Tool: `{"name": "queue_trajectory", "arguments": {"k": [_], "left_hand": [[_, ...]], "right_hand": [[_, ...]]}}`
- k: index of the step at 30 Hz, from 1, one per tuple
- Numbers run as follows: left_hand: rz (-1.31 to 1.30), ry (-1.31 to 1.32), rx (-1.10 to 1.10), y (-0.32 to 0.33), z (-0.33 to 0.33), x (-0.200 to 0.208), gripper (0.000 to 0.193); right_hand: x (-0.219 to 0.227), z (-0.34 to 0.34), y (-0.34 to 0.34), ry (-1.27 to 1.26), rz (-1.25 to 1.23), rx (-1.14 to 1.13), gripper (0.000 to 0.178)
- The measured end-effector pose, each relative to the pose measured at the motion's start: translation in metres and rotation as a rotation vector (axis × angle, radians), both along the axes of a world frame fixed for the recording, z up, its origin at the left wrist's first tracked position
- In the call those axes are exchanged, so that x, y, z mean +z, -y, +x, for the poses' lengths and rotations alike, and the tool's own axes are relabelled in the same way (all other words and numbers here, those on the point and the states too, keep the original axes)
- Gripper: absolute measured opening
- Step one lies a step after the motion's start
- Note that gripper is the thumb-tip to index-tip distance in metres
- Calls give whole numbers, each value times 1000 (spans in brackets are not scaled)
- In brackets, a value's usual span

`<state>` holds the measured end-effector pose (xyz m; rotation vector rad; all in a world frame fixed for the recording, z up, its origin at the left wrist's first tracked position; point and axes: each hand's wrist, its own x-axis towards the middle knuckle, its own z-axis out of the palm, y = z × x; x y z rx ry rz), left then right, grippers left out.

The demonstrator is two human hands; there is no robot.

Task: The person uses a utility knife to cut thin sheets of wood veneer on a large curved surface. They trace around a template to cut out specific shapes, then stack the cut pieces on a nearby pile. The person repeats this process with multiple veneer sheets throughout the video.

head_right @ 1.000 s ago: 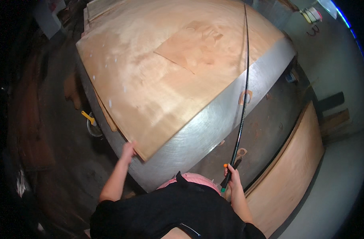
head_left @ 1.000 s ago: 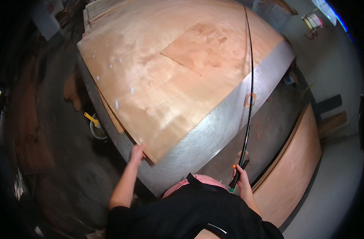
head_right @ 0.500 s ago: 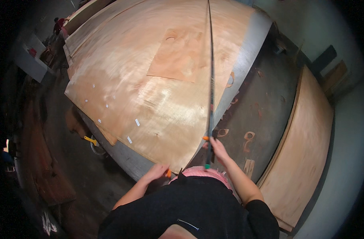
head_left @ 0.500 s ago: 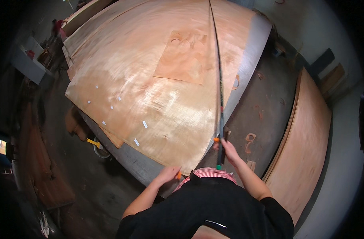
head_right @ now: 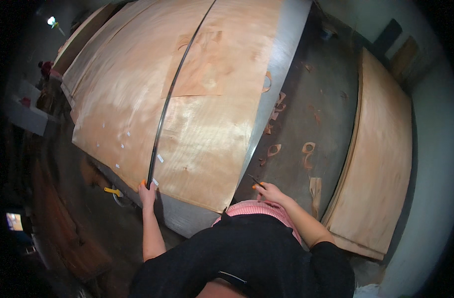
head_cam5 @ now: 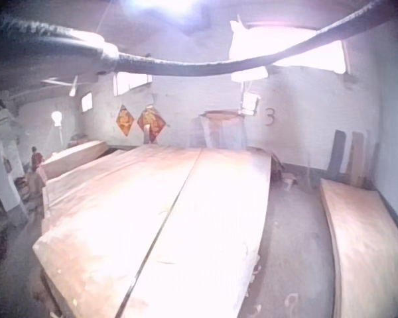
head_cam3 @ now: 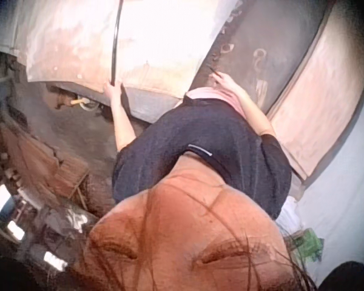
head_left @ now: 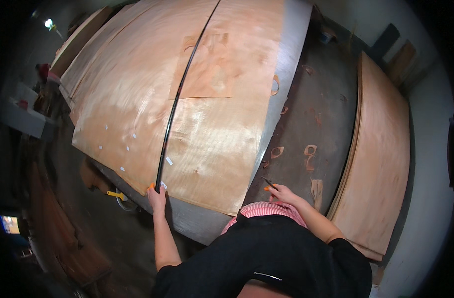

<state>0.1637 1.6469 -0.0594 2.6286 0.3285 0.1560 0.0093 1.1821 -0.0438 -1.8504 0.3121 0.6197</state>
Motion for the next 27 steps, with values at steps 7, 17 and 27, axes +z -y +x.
{"name": "queue_trajectory", "arguments": {"k": [7,17,27], "left_hand": [[-338,-112,-380,165,-6,3,27],[-75,-515,-1255,406,-17,40,40],[-230,-181,-900,510,49,39,47]], "right_hand": [[-34,-28,46,-5,-15,-23,42],[-21,-2,172,24,-53,-8,41],[-70,-9,334,-35,54,-245,36]]}}
